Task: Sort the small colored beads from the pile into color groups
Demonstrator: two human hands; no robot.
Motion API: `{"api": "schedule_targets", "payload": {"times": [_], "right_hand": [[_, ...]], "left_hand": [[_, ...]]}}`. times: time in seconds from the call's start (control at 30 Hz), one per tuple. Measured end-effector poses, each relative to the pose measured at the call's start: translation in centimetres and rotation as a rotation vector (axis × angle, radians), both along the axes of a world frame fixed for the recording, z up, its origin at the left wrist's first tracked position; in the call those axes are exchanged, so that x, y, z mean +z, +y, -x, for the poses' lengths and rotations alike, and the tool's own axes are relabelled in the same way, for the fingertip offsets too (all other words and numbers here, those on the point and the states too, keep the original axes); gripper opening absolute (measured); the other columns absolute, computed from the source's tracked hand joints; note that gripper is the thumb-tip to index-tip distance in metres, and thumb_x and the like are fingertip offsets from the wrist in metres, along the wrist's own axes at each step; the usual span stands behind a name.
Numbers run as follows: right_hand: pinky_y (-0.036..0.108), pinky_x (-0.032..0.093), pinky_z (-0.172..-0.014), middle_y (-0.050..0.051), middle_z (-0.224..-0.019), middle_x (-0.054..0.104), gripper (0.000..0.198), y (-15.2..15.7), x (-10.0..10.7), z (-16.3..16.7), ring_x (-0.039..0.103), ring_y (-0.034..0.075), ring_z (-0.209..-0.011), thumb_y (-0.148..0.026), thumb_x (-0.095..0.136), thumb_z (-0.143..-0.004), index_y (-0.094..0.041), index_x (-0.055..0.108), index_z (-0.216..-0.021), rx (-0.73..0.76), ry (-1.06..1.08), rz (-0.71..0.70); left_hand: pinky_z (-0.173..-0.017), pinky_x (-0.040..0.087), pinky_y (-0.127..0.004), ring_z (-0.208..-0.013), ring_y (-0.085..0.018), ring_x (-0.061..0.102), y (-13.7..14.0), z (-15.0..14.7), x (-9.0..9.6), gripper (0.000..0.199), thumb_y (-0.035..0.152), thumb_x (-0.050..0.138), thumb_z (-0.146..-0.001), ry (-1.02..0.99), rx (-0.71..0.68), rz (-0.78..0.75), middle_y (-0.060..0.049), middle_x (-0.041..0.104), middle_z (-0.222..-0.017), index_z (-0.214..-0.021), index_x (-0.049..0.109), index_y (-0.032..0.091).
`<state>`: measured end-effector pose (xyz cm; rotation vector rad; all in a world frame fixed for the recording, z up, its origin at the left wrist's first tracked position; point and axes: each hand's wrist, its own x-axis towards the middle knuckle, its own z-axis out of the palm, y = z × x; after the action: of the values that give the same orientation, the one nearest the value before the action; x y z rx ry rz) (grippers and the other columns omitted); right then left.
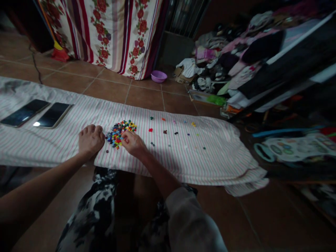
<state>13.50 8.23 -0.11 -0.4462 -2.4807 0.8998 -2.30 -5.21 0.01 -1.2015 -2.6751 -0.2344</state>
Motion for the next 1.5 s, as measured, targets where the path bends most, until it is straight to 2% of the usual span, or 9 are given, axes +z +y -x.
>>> {"api": "schedule_targets", "payload": {"times": [0.2,0.37,0.53,0.67,0.73,0.87,1.03,1.23,1.5], "right_hand": [[0.022,0.047,-0.066,-0.003,-0.073,0.062,0.008,2.0,0.0,-4.0,0.06,0.012,-0.067,-0.022,0.056,-0.082,-0.021,0.058,-0.09,-0.224,-0.011,0.135],[0.022,0.047,-0.064,-0.004,-0.068,0.064,0.009,6.1,0.3,-8.2,0.063,0.012,-0.064,-0.024,0.058,-0.081,-0.021,0.059,-0.089,-0.46,0.026,0.164],[0.024,0.05,-0.072,0.0,-0.08,0.07,0.011,12.7,1.0,-12.2,0.066,0.014,-0.073,-0.021,0.056,-0.081,-0.02,0.064,-0.089,-0.755,0.037,0.059],[0.029,0.049,-0.081,0.006,-0.095,0.073,0.019,18.4,1.9,-14.8,0.066,0.018,-0.085,-0.017,0.053,-0.083,-0.018,0.069,-0.095,-0.961,-0.133,-0.135],[0.029,0.048,-0.084,0.009,-0.097,0.073,0.023,20.8,2.0,-15.6,0.066,0.019,-0.089,-0.015,0.051,-0.085,-0.016,0.07,-0.099,-1.017,-0.256,-0.181],[0.028,0.045,-0.087,0.012,-0.104,0.072,0.027,24.2,1.7,-16.0,0.065,0.02,-0.096,-0.01,0.049,-0.087,-0.014,0.07,-0.103,-1.012,-0.434,-0.227],[0.026,0.044,-0.087,0.009,-0.109,0.072,0.026,25.9,1.0,-15.2,0.064,0.02,-0.101,-0.011,0.05,-0.09,-0.016,0.069,-0.106,-0.926,-0.53,-0.249],[0.027,0.044,-0.09,0.01,-0.111,0.071,0.026,26.0,0.1,-14.6,0.063,0.02,-0.104,-0.011,0.05,-0.091,-0.016,0.069,-0.107,-0.839,-0.611,-0.267],[0.027,0.043,-0.092,0.01,-0.114,0.069,0.028,24.3,0.8,-14.2,0.062,0.02,-0.105,-0.013,0.048,-0.093,-0.018,0.069,-0.111,-0.714,-0.644,-0.322]], "left_hand": [[-0.083,0.039,-0.042,-0.107,-0.033,0.052,-0.1,-0.6,0.8,0.034,0.033,0.029,-0.094,0.034,-0.01,0.039,-0.017,0.058,-0.112,-0.107,0.056,0.018],[-0.084,0.041,-0.041,-0.105,-0.029,0.053,0.1,-0.7,0.7,0.033,0.034,0.024,-0.095,0.083,0.035,0.109,-0.012,0.059,-0.114,-0.107,0.052,0.023],[-0.087,0.042,-0.042,-0.109,-0.031,0.053,0.1,-0.8,1.1,0.047,0.038,0.014,-0.097,0.033,0.02,0.161,-0.013,0.056,-0.119,-0.116,0.053,0.019],[-0.088,0.044,-0.045,-0.11,-0.034,0.053,0.3,-0.9,1.0,0.049,0.038,0.013,-0.097,0.033,0.031,0.167,-0.014,0.055,-0.123,-0.119,0.052,0.018],[-0.089,0.045,-0.046,-0.111,-0.034,0.053,0.4,-0.8,0.9,0.049,0.038,0.014,-0.097,0.032,0.03,0.169,-0.014,0.056,-0.124,-0.119,0.053,0.018],[-0.091,0.046,-0.048,-0.112,-0.035,0.053,0.5,-0.6,0.5,0.05,0.04,0.016,-0.097,0.046,0.036,0.153,-0.014,0.056,-0.127,-0.12,0.054,0.018],[-0.093,0.046,-0.049,-0.114,-0.036,0.053,0.5,-0.3,0.2,0.055,0.041,0.013,-0.096,0.053,0.033,0.174,-0.015,0.055,-0.129,-0.123,0.054,0.016],[-0.092,0.047,-0.051,-0.115,-0.037,0.053,0.6,-0.3,0.1,0.061,0.044,0.009,-0.095,0.05,0.046,0.17,-0.016,0.055,-0.13,-0.125,0.054,0.015],[-0.092,0.046,-0.051,-0.114,-0.036,0.052,0.5,-0.4,0.2,0.06,0.045,0.009,-0.095,0.035,0.036,0.165,-0.016,0.056,-0.128,-0.124,0.053,0.016]]}}
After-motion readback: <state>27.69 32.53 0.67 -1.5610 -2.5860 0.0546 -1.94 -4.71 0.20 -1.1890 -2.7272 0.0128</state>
